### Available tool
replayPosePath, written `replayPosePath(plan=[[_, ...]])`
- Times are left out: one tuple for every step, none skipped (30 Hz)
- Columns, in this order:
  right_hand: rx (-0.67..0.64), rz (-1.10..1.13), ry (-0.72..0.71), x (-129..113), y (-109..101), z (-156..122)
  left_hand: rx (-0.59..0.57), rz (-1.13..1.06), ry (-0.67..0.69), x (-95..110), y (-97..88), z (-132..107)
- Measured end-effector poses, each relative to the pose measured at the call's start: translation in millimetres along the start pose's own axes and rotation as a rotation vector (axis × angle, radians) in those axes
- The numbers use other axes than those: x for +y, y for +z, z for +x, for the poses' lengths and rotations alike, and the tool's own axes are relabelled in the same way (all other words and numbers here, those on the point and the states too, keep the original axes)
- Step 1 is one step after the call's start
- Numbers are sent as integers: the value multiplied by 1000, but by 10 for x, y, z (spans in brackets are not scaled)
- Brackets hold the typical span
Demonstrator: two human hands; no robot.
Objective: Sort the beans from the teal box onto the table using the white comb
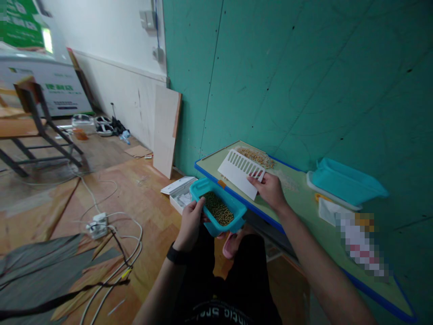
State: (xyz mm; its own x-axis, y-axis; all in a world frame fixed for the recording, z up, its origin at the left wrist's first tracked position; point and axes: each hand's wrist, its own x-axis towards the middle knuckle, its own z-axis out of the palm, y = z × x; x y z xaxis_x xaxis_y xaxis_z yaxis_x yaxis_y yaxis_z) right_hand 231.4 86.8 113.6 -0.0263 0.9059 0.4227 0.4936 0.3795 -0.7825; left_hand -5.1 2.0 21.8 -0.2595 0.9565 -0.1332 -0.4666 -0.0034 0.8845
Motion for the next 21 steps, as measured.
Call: replayPosePath(plan=[[-2,8,2,-5,10,2,0,7,6,18,2,6],[-6,16,2,-13,21,3,-3,11,9,41,3,11],[-12,25,2,-23,32,5,-5,11,11,66,1,18],[-20,34,2,-33,44,6,-7,11,11,93,-4,26],[-29,42,3,-41,56,9,-6,13,10,121,-11,35],[-39,48,6,-48,67,11,-5,19,7,148,-21,47],[-45,49,9,-51,77,14,-4,27,3,173,-32,61],[-50,48,14,-53,85,18,0,33,3,194,-44,76],[-53,46,19,-53,92,21,4,38,5,211,-56,92],[-55,43,22,-53,96,24,8,42,6,223,-66,107],[-58,43,24,-53,98,26,12,42,8,231,-74,120],[-61,46,24,-55,99,25,14,41,11,234,-78,129],[-64,52,22,-58,99,20,15,42,13,234,-78,135],[-68,57,17,-65,99,11,15,43,13,231,-74,135],[-71,60,13,-76,100,-4,18,44,14,226,-67,132],[-74,62,11,-90,102,-25,24,42,17,219,-57,125],[-78,63,10,-108,104,-52,30,38,22,210,-44,116],[-82,62,11,-129,107,-84,35,32,28,200,-30,107],[-89,62,12,-151,108,-117,41,22,32,188,-16,97],[-93,63,11,-172,105,-149,47,10,36,176,-3,89],[-94,64,8,-187,96,-174,53,-2,36,163,7,80]])
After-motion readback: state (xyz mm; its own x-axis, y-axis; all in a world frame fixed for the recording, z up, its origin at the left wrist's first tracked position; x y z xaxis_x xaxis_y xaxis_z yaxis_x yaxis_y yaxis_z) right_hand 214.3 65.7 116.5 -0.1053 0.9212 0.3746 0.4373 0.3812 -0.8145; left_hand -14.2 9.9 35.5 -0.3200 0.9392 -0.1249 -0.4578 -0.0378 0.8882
